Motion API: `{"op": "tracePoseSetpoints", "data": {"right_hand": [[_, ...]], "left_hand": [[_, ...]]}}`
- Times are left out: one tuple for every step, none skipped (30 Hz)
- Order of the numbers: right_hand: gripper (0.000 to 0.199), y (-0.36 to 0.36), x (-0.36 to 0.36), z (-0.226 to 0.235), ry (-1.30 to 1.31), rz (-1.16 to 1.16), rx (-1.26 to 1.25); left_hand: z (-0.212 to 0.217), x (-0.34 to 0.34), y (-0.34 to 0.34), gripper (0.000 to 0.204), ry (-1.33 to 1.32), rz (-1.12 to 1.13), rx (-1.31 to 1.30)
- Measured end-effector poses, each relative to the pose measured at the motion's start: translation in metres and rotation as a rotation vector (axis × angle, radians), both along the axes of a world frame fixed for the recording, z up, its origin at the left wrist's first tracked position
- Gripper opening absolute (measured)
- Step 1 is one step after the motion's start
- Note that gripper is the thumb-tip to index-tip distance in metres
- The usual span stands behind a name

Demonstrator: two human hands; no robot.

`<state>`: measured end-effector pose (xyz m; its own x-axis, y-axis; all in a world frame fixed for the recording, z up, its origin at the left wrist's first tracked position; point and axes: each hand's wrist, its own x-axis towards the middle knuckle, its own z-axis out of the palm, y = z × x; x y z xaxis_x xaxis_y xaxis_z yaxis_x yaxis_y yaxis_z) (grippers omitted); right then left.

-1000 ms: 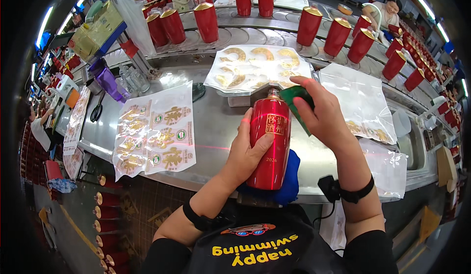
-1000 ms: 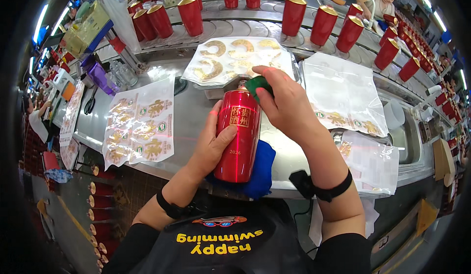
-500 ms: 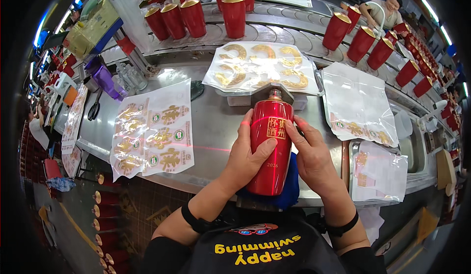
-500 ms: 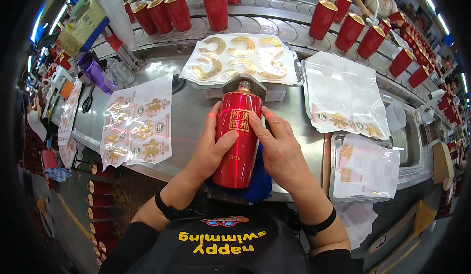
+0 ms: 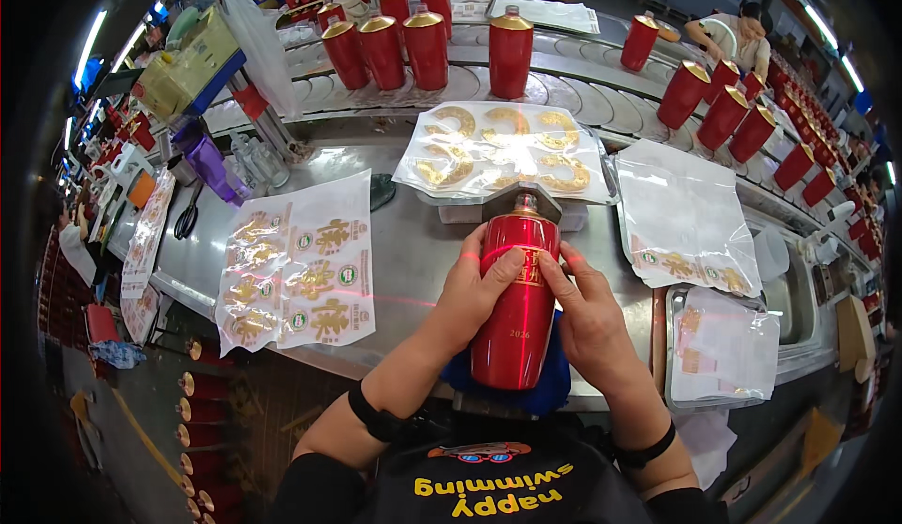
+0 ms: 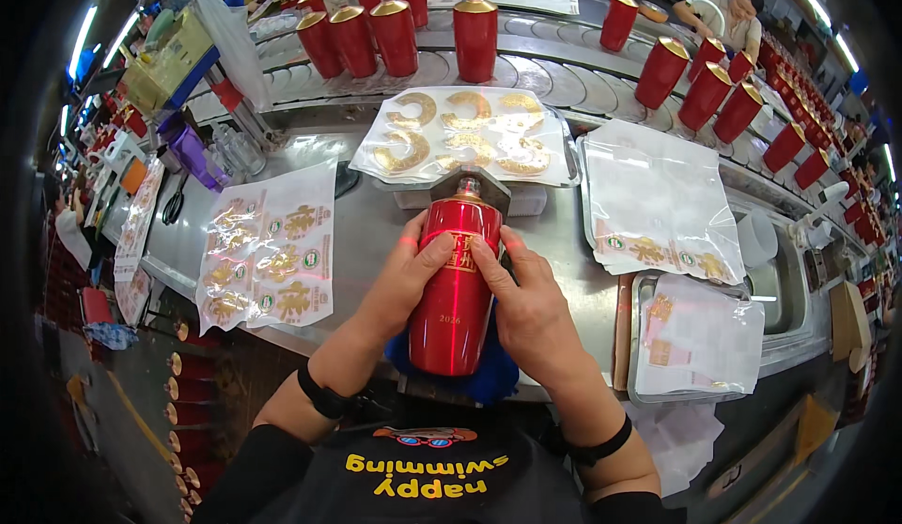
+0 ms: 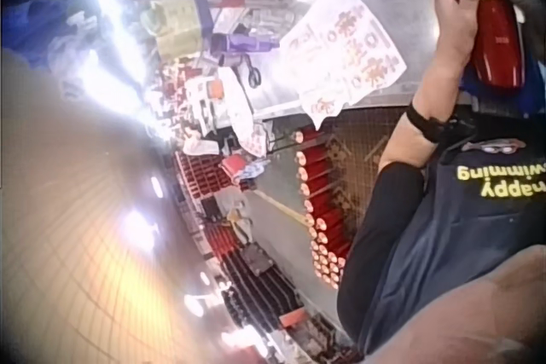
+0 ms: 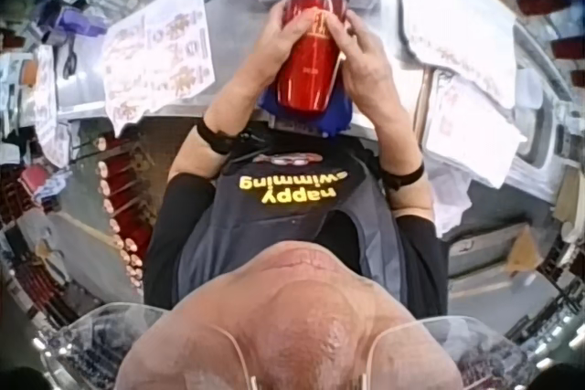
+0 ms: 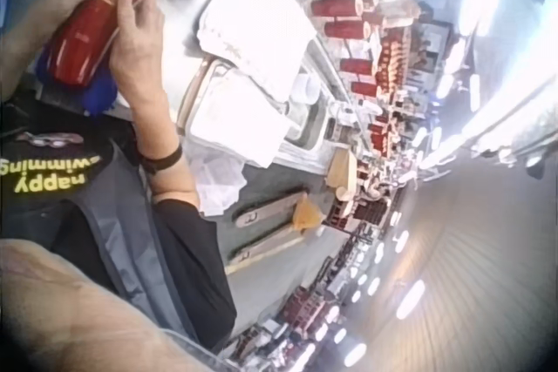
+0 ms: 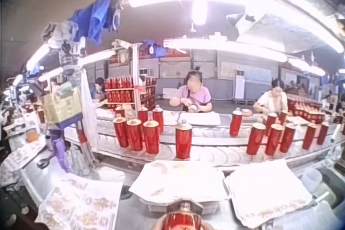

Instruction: Apply adhesive labels to red and gold liquor bottles on an assembly line.

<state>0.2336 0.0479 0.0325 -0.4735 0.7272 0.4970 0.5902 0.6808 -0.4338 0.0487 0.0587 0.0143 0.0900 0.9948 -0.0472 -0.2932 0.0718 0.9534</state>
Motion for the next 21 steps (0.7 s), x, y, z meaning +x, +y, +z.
{"op": "tracePoseSetpoints", "data": {"right_hand": [[0.070, 0.0002, 0.0001, 0.0002, 0.000, -0.001, -0.009], [0.070, 0.0004, 0.0001, 0.0000, 0.000, -0.004, -0.012], [0.069, 0.0008, -0.0001, -0.0004, 0.006, -0.007, -0.005], [0.069, 0.0009, -0.0003, -0.0011, 0.012, -0.008, 0.000], [0.069, 0.0012, -0.0007, -0.0020, 0.011, -0.007, -0.007], [0.068, 0.0015, -0.0010, -0.0029, 0.020, -0.013, -0.009], [0.068, 0.0019, -0.0013, -0.0038, 0.016, -0.028, -0.012], [0.068, 0.0022, -0.0014, -0.0045, 0.030, -0.021, -0.014], [0.068, 0.0024, -0.0013, -0.0051, 0.035, -0.020, -0.019], [0.069, 0.0025, -0.0012, -0.0055, 0.040, -0.019, -0.023], [0.069, 0.0026, -0.0008, -0.0058, 0.040, -0.020, -0.025], [0.069, 0.0025, -0.0004, -0.0058, 0.046, -0.017, -0.028], [0.070, 0.0023, -0.0001, -0.0058, 0.048, -0.020, -0.030], [0.070, 0.0020, 0.0003, -0.0059, 0.053, -0.015, -0.034], [0.070, 0.0016, 0.0006, -0.0058, 0.060, -0.017, -0.050], [0.071, 0.0012, 0.0009, -0.0060, 0.061, -0.021, -0.066], [0.071, 0.0008, 0.0011, -0.0062, 0.068, -0.017, -0.067], [0.071, 0.0005, 0.0014, -0.0065, 0.077, -0.012, -0.073], [0.071, 0.0004, 0.0015, -0.0069, 0.087, -0.008, -0.078], [0.071, 0.0004, 0.0018, -0.0072, 0.087, -0.008, -0.078], [0.070, 0.0006, 0.0020, -0.0076, 0.085, -0.009, -0.072]], "left_hand": [[-0.0001, 0.0004, 0.0004, 0.073, 0.002, 0.004, 0.016], [-0.0007, 0.0006, 0.0007, 0.070, -0.022, -0.009, 0.028], [-0.0017, 0.0003, 0.0007, 0.067, -0.055, -0.022, 0.032], [-0.0029, -0.0007, 0.0007, 0.067, -0.047, -0.019, 0.031], [-0.0042, -0.0019, 0.0015, 0.065, -0.038, -0.033, 0.051], [-0.0055, -0.0030, 0.0018, 0.063, -0.015, -0.039, 0.047], [-0.0067, -0.0036, 0.0017, 0.063, -0.029, -0.047, 0.065], [-0.0075, -0.0039, 0.0017, 0.064, -0.027, -0.052, 0.067], [-0.0081, -0.0041, 0.0005, 0.064, -0.022, -0.057, 0.061], [-0.0083, -0.0039, -0.0006, 0.064, -0.026, -0.058, 0.067], [-0.0080, -0.0039, -0.0020, 0.065, -0.050, -0.055, 0.069], [-0.0073, -0.0037, -0.0036, 0.067, -0.071, -0.053, 0.050], [-0.0063, -0.0036, -0.0046, 0.067, -0.074, -0.053, 0.068], [-0.0052, -0.0037, -0.0057, 0.068, -0.085, -0.074, 0.075], [-0.0038, -0.0038, -0.0062, 0.069, -0.102, -0.095, 0.069], [-0.0026, -0.0038, -0.0065, 0.069, -0.097, -0.092, 0.080], [-0.0015, -0.0036, -0.0063, 0.070, -0.104, -0.100, 0.082], [-0.0006, -0.0033, -0.0058, 0.070, -0.117, -0.113, 0.080], [0.0000, -0.0031, -0.0060, 0.070, -0.110, -0.108, 0.084], [0.0004, -0.0026, -0.0059, 0.069, -0.103, -0.103, 0.088], [0.0006, -0.0021, -0.0057, 0.068, -0.108, -0.103, 0.091]]}}
